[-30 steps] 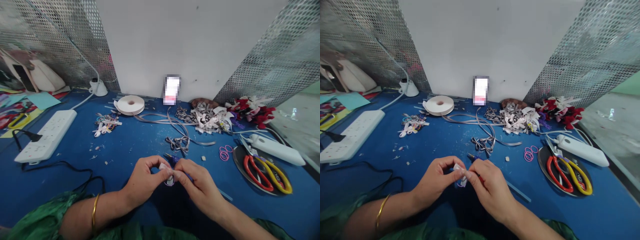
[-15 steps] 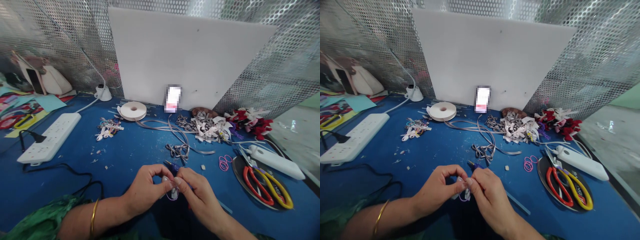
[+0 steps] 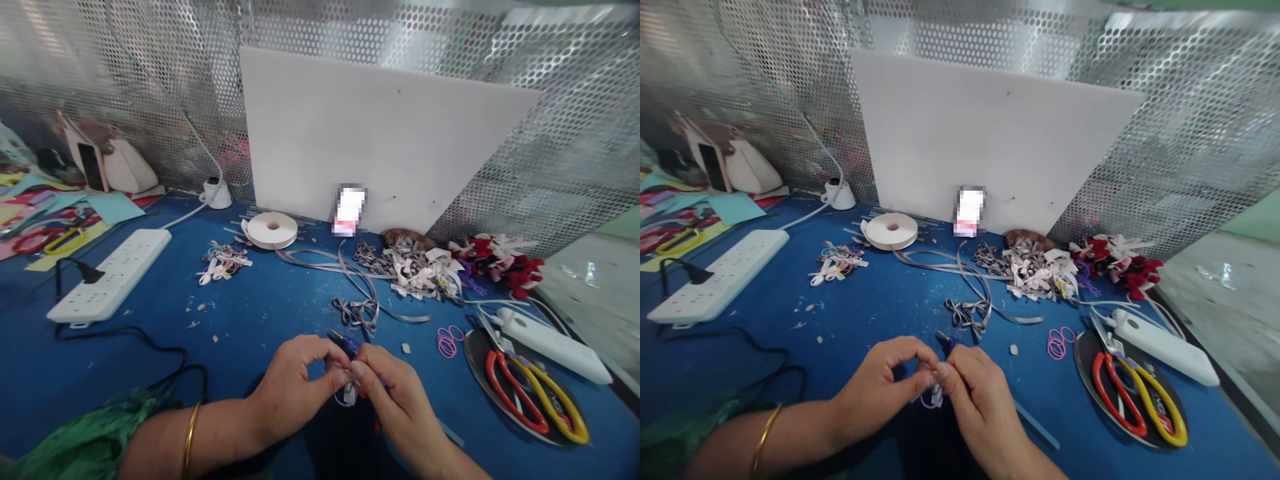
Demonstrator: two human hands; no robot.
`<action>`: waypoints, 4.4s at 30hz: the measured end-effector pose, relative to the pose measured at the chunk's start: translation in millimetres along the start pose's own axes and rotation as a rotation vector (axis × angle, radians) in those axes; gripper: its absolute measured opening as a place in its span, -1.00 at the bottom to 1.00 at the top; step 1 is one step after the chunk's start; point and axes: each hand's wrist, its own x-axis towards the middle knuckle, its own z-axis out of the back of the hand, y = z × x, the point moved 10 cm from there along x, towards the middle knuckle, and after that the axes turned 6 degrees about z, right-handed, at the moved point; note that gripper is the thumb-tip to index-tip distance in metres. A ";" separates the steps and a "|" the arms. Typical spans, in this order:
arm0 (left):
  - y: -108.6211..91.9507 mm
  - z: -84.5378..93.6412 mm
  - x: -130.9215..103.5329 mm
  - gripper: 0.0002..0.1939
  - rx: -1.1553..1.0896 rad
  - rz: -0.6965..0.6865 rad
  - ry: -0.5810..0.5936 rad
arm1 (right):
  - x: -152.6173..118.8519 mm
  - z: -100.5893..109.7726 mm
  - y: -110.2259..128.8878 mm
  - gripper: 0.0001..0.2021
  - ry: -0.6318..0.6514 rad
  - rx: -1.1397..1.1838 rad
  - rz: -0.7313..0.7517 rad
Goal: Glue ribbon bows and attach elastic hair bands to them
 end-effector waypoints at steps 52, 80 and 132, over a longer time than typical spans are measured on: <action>14.2 9.2 8.1 -0.89 -0.185 0.161 -0.060 | 0.1 34.3 8.4 -0.93 -0.251 0.032 0.016; 28.5 3.3 9.2 -0.80 -0.484 0.281 -0.022 | 8.1 18.7 1.4 -0.84 0.094 0.121 -0.073; -96.2 -10.1 5.0 -0.60 -0.434 -0.247 0.485 | 28.6 30.9 55.9 -0.67 0.103 0.713 -0.101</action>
